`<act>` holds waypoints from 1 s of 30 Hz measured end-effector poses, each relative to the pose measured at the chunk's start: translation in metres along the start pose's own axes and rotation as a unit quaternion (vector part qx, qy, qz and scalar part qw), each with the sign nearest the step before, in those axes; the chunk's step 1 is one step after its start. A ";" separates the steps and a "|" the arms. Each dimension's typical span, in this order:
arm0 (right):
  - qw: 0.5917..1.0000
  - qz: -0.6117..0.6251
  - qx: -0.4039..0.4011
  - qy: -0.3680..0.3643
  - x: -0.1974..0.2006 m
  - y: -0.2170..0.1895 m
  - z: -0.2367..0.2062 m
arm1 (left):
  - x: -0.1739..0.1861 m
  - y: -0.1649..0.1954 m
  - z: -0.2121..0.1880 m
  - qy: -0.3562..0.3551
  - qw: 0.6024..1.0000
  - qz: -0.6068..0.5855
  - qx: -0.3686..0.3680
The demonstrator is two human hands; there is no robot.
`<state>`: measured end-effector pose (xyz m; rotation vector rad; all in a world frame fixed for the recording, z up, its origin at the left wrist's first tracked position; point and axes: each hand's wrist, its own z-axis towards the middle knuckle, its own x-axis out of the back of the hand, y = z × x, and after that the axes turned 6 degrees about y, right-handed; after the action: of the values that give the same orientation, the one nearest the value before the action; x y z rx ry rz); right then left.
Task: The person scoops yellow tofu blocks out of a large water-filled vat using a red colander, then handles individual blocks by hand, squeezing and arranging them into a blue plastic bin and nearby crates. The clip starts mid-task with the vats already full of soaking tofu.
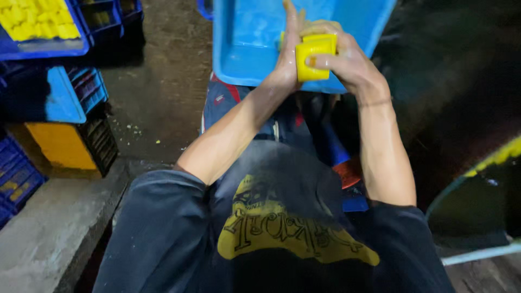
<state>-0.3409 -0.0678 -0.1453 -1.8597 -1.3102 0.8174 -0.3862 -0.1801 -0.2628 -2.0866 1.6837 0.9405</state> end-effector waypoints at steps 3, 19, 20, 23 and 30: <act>0.985 0.116 -0.130 -0.011 -0.022 0.032 0.066 | 0.031 0.049 0.006 0.029 0.998 -0.026 -0.057; 0.988 -0.093 -0.087 0.086 -0.058 0.047 0.123 | 0.086 0.094 0.076 0.080 0.516 0.849 -0.073; 0.988 -0.080 -0.047 0.125 -0.044 0.038 0.102 | 0.089 0.092 0.076 0.126 0.548 0.824 0.073; 0.975 0.099 -0.041 0.196 -0.010 0.004 0.015 | 0.089 0.070 0.070 -0.031 0.394 0.918 -0.037; 0.933 0.106 0.291 0.182 0.066 -0.027 -0.266 | -0.074 -0.011 0.095 0.035 0.648 0.641 -0.410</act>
<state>-0.1189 -0.0486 0.0168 -1.5764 -0.5584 0.8095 -0.4113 -0.0645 -0.2871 -0.7522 3.2004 2.3372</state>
